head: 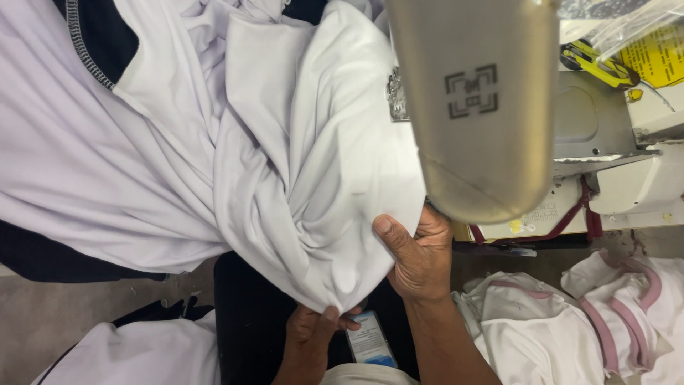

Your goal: Trimming excess threads or labels from a white garment using a small hand tool at a sewing station.

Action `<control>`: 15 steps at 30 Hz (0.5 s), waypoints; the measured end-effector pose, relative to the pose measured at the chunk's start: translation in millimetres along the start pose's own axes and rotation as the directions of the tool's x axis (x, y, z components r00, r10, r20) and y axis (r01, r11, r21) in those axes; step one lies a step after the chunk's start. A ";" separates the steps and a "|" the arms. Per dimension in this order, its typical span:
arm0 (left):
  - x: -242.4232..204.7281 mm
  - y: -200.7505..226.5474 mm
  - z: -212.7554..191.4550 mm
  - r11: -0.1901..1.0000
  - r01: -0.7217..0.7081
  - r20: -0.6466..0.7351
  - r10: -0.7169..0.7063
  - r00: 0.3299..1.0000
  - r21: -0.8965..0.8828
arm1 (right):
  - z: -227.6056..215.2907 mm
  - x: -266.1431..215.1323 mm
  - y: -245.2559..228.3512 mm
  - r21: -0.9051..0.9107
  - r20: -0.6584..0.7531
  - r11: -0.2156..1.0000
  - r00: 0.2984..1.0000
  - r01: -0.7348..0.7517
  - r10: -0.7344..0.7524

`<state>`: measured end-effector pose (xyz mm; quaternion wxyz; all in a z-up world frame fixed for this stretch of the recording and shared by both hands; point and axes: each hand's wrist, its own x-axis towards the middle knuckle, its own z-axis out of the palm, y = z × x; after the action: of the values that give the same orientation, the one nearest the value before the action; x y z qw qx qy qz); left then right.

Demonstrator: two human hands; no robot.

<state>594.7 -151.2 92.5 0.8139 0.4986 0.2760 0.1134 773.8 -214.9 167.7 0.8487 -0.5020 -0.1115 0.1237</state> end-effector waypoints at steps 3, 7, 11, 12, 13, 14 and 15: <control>7.6 13.6 9.8 1.000 0.015 0.055 -0.017 0.998 0.028 | -0.2 2.2 -0.5 -0.063 0.001 0.998 1.000 0.028 -0.028; 14.7 41.0 5.7 0.994 0.080 0.026 -0.083 0.996 0.076 | 1.2 2.7 2.9 -0.094 -0.008 0.994 0.999 0.047 -0.048; 20.4 113.4 -7.2 0.629 -0.079 -0.068 0.207 0.976 0.773 | -2.2 4.0 2.7 -0.146 0.012 0.987 0.997 0.073 -0.072; 19.7 128.3 -14.8 0.496 -0.088 -0.170 0.451 0.876 0.864 | -3.4 2.8 3.2 -0.164 0.014 0.984 0.997 0.075 -0.074; 26.3 149.1 -11.8 0.494 -0.086 -0.171 0.451 0.876 0.865 | -2.9 1.9 2.6 -0.163 0.014 0.984 0.997 0.074 -0.073; 32.5 170.5 -8.4 0.593 -0.166 -0.213 0.515 0.830 0.787 | -2.1 1.0 1.1 -0.152 0.006 0.986 0.998 0.063 -0.063; 39.2 193.4 -4.3 0.671 -0.256 -0.263 0.569 0.779 0.696 | -0.7 0.9 -1.4 -0.141 -0.002 0.989 0.998 0.054 -0.055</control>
<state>642.0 -37.6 246.9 0.4615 0.7477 0.3572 0.3167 775.0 -215.9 168.7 0.8146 -0.5577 -0.1311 0.0907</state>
